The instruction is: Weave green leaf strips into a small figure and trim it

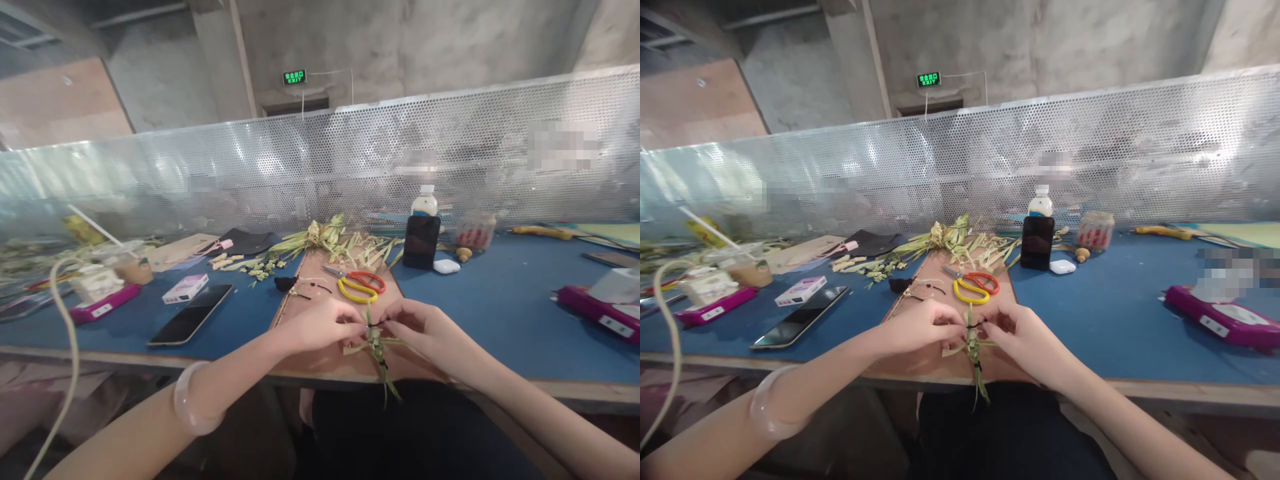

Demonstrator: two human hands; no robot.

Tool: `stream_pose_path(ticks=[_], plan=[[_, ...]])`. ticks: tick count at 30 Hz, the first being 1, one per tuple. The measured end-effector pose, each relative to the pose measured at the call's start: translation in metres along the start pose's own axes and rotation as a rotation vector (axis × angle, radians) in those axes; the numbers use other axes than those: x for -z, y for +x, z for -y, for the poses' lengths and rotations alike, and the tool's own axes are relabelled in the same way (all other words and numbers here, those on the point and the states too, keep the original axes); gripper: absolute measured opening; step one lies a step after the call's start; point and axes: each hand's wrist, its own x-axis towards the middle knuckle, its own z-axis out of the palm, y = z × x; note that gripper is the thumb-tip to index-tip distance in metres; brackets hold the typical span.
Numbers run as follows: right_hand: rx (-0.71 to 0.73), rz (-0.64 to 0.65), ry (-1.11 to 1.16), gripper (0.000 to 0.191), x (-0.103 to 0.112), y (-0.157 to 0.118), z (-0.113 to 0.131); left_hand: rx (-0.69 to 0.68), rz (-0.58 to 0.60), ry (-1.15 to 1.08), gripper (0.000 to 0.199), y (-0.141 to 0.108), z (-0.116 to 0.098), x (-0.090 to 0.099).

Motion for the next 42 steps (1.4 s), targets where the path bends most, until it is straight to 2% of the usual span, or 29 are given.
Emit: stream_pose_path(ticks=[4,7,10,12,18,27,31,36,39,42], plan=[[-0.034,-0.037,-0.130,0.025,0.006,-0.003,0.009,0.019,-0.078,0.106,0.030,-0.005,-0.003,0.003],[0.046,-0.085,-0.279,0.027,0.009,-0.004,0.026,-0.004,-0.110,0.158,0.031,-0.008,-0.008,0.004],[0.157,-0.031,-0.467,0.017,0.006,-0.003,0.039,-0.044,-0.129,0.189,0.029,-0.010,-0.014,0.004],[0.177,0.017,-0.543,0.016,0.003,-0.001,0.040,-0.049,-0.147,0.216,0.028,-0.011,-0.017,0.003],[0.149,0.156,-0.624,0.019,0.003,0.002,0.030,-0.143,-0.193,0.307,0.021,-0.016,-0.020,0.000],[0.373,0.214,-0.698,0.016,0.012,-0.001,0.042,-0.377,-0.230,0.622,0.022,-0.020,-0.011,-0.009],[0.431,0.192,-0.718,0.018,0.012,-0.004,0.043,-0.443,-0.261,0.656,0.024,-0.023,-0.012,-0.012],[0.459,0.165,-0.684,0.020,0.014,-0.001,0.037,-0.490,-0.353,0.615,0.026,-0.020,-0.015,-0.013],[0.480,0.063,-0.741,0.022,0.019,0.009,0.038,-0.492,-0.468,0.620,0.029,-0.014,-0.023,-0.003],[0.614,-0.108,-0.920,0.025,0.024,0.019,0.041,-0.499,-0.567,0.662,0.034,-0.011,-0.030,0.011]])
